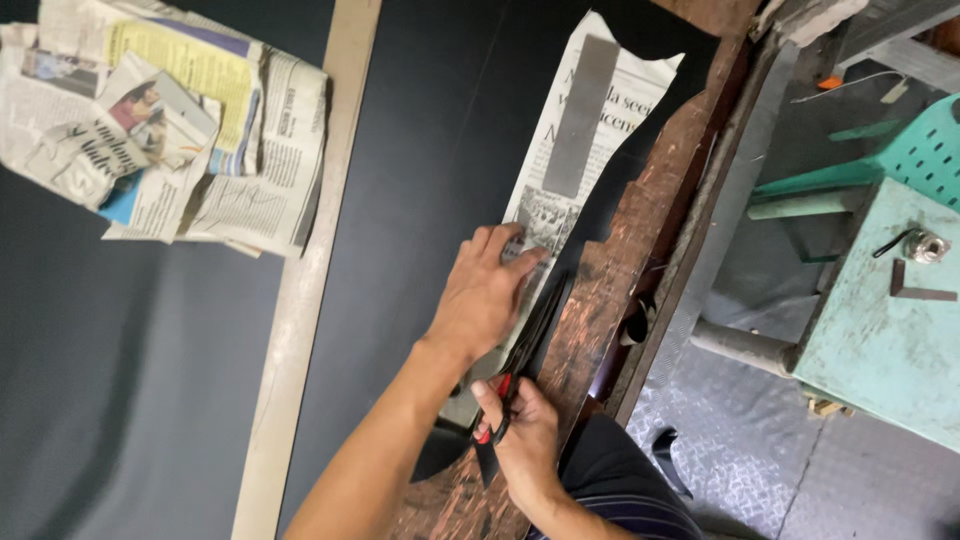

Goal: The person uses a newspaper template and a wooden ruler to measure and mark a large sheet of black material on a workbench. They then use scissors to cut the material along the marked lines, creating a specific shape. The person also uses a white marking tool to label the cut piece.

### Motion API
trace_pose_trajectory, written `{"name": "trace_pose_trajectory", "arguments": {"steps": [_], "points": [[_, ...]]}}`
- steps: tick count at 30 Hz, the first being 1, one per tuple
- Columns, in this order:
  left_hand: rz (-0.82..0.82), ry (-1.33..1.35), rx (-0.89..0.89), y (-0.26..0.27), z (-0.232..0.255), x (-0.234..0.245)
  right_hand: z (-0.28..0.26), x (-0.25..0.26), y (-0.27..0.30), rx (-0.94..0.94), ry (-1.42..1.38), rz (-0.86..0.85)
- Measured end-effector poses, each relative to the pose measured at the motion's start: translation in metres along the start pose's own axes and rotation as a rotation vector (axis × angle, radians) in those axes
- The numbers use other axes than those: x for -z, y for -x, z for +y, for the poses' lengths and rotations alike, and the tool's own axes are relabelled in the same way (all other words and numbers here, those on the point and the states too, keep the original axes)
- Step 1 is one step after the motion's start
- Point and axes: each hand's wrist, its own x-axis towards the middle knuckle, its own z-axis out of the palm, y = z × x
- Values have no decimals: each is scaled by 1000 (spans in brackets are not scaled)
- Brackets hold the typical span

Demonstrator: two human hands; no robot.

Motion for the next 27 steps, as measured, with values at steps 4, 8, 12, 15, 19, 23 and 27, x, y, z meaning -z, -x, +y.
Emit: {"name": "trace_pose_trajectory", "arguments": {"steps": [4,8,12,15,19,23,27], "points": [[-40,-168,9,-16,-4,-14,-9,-2,-8,-24,14,6],[-29,-138,25,-21,-8,-18,-12,-1,-5,-28,-35,-17],[-15,-98,35,-22,-9,-14,-15,0,-4,-71,-65,1],[-39,-74,53,-24,-7,-11,-20,0,-11,-54,-30,18],[-38,-95,43,-25,-6,-7,-27,1,-20,-44,11,27],[-70,-88,66,-27,-5,-6,-28,3,-19,-71,-40,-8],[-70,-82,62,-27,-5,-5,-30,1,-19,-77,-41,8]]}}
